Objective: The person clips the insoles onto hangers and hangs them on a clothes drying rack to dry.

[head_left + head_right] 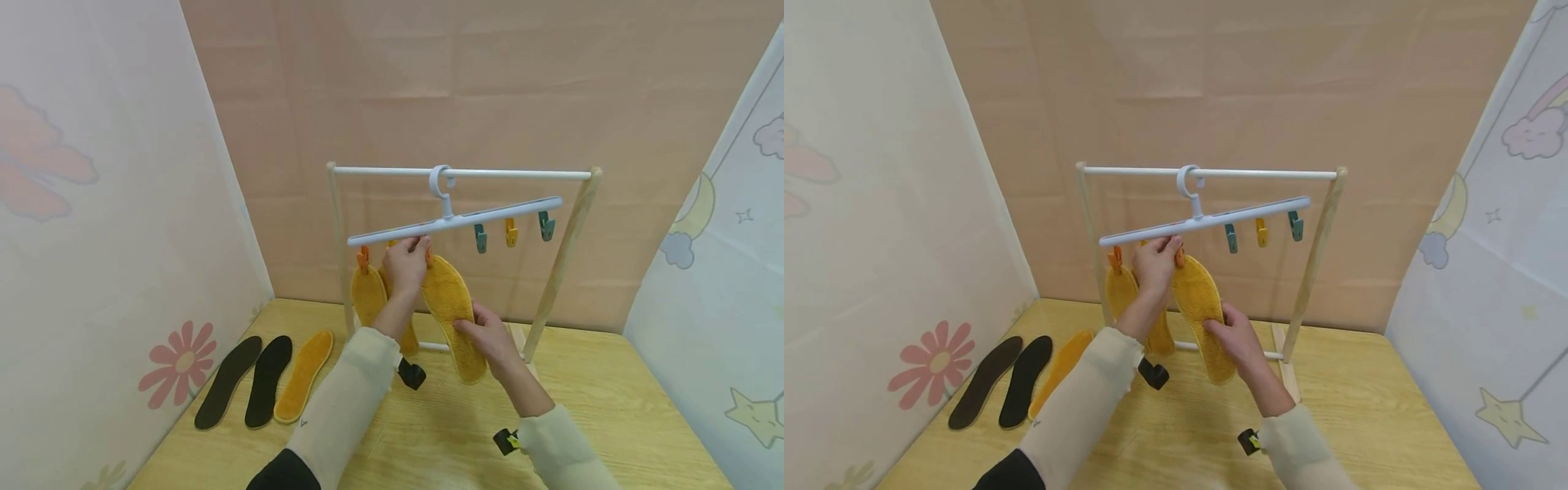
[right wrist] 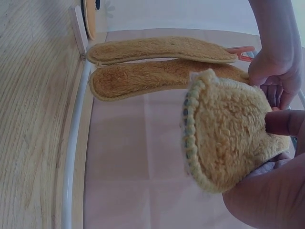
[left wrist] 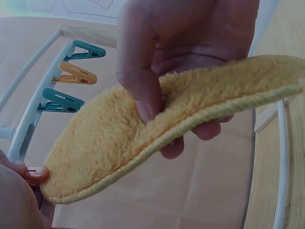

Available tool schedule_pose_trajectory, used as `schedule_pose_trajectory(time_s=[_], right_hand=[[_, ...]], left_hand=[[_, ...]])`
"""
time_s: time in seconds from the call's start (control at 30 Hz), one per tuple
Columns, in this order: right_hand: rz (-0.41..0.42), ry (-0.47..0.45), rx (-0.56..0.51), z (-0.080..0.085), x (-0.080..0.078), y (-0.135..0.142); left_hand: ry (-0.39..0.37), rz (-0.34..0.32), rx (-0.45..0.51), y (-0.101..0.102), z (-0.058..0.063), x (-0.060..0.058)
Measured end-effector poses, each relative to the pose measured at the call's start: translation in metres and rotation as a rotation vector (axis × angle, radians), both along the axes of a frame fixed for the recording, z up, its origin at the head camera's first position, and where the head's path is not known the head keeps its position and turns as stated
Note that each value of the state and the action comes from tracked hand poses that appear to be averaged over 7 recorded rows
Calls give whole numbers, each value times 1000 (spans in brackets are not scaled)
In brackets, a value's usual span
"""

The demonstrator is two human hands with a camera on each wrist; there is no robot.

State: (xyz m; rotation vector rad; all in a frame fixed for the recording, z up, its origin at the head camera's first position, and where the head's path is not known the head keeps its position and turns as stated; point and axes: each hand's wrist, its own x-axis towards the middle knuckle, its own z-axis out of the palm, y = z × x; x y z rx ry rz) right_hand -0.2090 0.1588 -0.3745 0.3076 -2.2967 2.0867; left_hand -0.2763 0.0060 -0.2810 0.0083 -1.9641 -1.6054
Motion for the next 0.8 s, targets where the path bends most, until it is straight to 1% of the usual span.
schedule_pose_trajectory(time_s=[0.1, 0.23, 0.33, 0.43, 0.57, 0.7, 0.8], right_hand=[[-5, -2, 0, 1, -1, -2], [-17, -2, -13, 0, -2, -5], [-26, -1, -31, 0, -2, -8], [-18, 2, -28, 0, -3, -10], [8, -10, 23, 0, -4, -11], [38, -26, 101, -1, -4, -10], [79, -24, 156, -1, -4, -9]], left_hand=[[-5, 4, -7, 0, -1, 0], [-2, -14, 8, 0, -1, -1], [-3, -34, 0, -1, -1, 0], [0, -54, -32, -2, 0, 2], [20, -65, -123, -4, -1, 6], [29, -62, -248, -7, -3, 9], [40, -52, -351, -10, -5, 13]])
